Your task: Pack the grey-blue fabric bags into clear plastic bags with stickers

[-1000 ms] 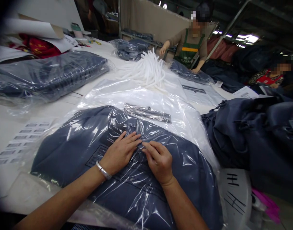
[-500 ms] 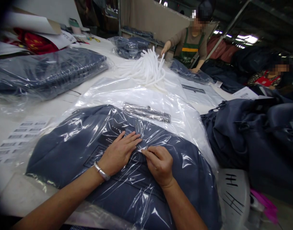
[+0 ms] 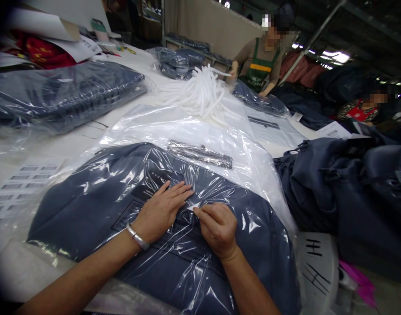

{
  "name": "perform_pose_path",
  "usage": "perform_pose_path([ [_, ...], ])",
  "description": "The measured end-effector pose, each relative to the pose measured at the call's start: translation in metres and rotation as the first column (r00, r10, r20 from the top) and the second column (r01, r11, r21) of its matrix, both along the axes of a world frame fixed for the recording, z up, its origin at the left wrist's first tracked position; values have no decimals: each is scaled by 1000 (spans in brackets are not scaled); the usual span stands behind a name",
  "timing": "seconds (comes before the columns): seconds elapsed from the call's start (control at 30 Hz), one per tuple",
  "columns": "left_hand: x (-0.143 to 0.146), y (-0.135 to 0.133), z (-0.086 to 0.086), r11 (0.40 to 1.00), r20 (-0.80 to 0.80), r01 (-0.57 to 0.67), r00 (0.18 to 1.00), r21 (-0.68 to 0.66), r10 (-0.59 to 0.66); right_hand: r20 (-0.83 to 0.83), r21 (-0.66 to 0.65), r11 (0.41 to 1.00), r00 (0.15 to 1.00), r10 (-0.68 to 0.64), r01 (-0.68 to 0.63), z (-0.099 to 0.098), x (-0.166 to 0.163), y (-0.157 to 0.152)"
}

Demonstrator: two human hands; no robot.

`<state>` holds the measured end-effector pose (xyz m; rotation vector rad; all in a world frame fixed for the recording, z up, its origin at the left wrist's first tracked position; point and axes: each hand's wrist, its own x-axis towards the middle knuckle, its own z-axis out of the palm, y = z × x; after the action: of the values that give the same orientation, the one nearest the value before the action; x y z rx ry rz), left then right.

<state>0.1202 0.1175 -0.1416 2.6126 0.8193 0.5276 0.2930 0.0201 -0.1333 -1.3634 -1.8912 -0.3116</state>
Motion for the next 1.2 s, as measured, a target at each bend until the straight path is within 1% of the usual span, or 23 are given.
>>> perform_pose_path([
  [0.27, 0, 0, -2, 1000, 8, -6, 1000, -3, 6, -13, -4, 1000, 1000, -9, 9, -2, 1, -2],
  [0.33, 0, 0, -1, 1000, 8, -1, 1000, -17, 1, -29, -25, 999, 999, -23, 23, -3, 2, -1],
  [0.5, 1, 0, -1, 1000, 7, -10, 1000, -26, 10, -152, -142, 985, 981, -123, 102, -7, -3, -3],
  [0.57, 1, -1, -2, 1000, 20, -14, 1000, -25, 15, -223, -188, 972, 958, -179, 138, -3, -8, -7],
  [0.6, 1, -1, -2, 1000, 28, -15, 999, -25, 16, -270, -218, 960, 935, -231, 174, 0, -11, -10],
  [0.67, 1, -2, -3, 1000, 43, -13, 999, -26, 15, -358, -326, 912, 861, -361, 247, 9, -17, -14],
  [0.7, 1, -2, -3, 1000, 52, -13, 999, -26, 14, -385, -406, 877, 821, -421, 258, 14, -19, -15],
  [0.73, 1, -2, -3, 1000, 62, -14, 998, -26, 15, -400, -495, 835, 789, -465, 241, 19, -22, -15],
  [0.8, 1, -3, -3, 1000, 88, -12, 996, -24, 14, -410, -665, 733, 752, -516, 141, 28, -25, -12],
  [0.83, 1, -3, -4, 1000, 99, -11, 995, -23, 13, -416, -726, 682, 735, -536, 88, 30, -26, -9],
  [0.9, 1, -4, -4, 1000, 117, -9, 993, -21, 11, -440, -793, 609, 688, -576, 3, 32, -26, -3],
  [0.93, 0, -4, -5, 1000, 124, -8, 992, -20, 11, -456, -808, 588, 662, -595, -28, 32, -25, 0],
  [1.0, 1, -4, -6, 1000, 141, -9, 990, -15, 11, -488, -820, 568, 609, -625, -74, 30, -23, 4],
  [1.1, 1, -5, -7, 1000, 164, -10, 986, -16, 13, -521, -823, 557, 535, -665, -110, 28, -21, 7],
  [1.2, 1, -5, -7, 1000, 175, -10, 985, -27, 15, -533, -822, 558, 492, -688, -110, 26, -22, 7],
])
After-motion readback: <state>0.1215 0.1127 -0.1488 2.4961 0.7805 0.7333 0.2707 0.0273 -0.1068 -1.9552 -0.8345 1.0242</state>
